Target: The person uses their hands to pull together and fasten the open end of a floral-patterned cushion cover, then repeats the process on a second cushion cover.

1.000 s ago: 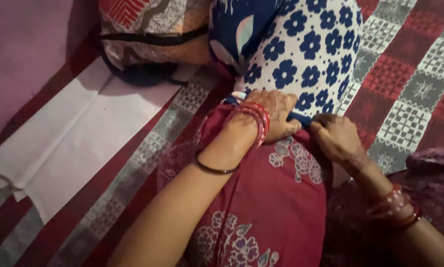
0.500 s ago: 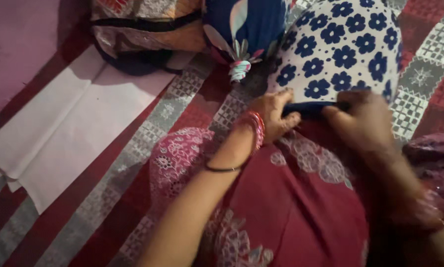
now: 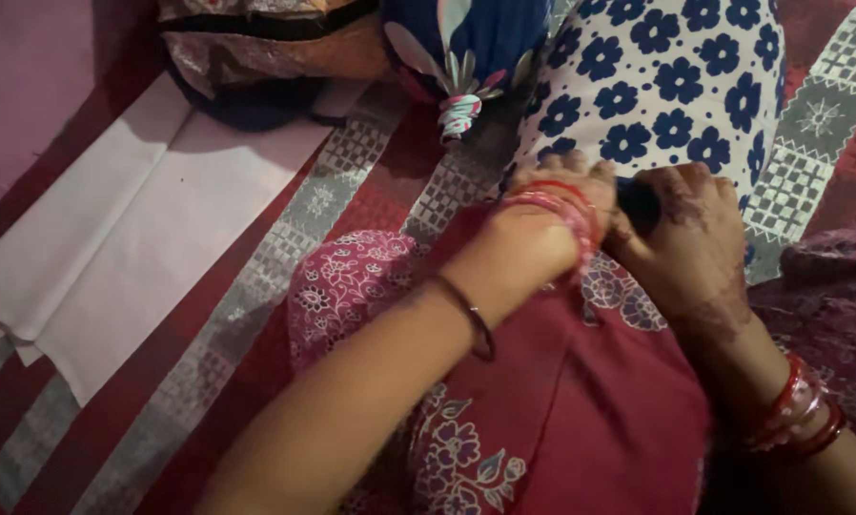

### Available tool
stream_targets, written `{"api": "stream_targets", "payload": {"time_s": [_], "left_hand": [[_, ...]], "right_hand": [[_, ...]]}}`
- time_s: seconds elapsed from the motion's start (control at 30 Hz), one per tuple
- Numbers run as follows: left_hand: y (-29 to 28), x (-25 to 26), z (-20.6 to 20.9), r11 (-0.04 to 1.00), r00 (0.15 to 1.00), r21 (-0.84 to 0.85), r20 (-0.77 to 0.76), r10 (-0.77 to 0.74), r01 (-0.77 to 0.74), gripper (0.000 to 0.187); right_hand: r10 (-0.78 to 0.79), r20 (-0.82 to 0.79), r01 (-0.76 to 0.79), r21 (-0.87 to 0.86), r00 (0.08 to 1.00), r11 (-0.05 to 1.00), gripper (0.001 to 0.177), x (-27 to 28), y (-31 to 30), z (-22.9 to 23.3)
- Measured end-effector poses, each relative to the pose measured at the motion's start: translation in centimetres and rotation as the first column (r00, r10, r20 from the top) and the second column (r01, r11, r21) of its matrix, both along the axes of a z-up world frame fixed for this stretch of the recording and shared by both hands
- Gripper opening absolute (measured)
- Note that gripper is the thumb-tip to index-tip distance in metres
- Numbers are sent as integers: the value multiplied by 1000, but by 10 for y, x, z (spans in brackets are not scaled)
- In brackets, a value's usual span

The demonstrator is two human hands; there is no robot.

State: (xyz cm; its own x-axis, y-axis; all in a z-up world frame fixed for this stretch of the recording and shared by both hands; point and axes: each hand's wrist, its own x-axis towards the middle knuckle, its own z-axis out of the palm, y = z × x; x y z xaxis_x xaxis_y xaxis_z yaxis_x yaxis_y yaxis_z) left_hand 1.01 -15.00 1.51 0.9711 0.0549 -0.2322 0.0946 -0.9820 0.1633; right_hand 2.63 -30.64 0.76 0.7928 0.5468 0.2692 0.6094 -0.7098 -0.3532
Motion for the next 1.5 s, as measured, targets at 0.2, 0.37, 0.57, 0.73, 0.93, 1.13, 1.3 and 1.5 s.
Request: {"api": "stream_targets", "payload": {"time_s": [0.2, 0.37, 0.57, 0.73, 0.93, 1.13, 1.3, 1.5], "left_hand": [[-15, 4, -8, 998, 999, -48, 10, 30, -30, 45], [18, -18, -13, 988, 987, -156, 158, 9, 16, 60], [21, -12, 1, 964, 984, -264, 177, 24, 23, 59], [25, -15, 5, 939, 984, -342, 177, 29, 34, 49], [25, -16, -3, 892, 953, -452, 255, 162, -31, 36], [26, -6, -21, 927, 898, -358, 366, 245, -107, 34], [27, 25, -27, 980, 984, -137, 86, 158, -145, 26], [33, 25, -52, 990, 872, -125, 476, 117, -65, 36]], "right_hand": [[29, -102, -21, 78, 994, 997, 40, 18, -2, -8], [57, -167, -55, 21, 984, 998, 39, 27, 6, 0], [15, -202, -33, -86, 979, 996, 36, 27, 13, 6], [-57, -195, 58, -5, 979, 998, 30, 29, 11, -7], [-207, -179, 232, 131, 962, 964, 33, 39, 13, -16], [-199, -172, 219, 108, 965, 970, 17, 46, 15, -15], [-131, -102, 138, 64, 986, 988, 10, 66, 20, -26], [-6, 210, -59, 300, 978, 952, 7, 58, 17, -30]]}}
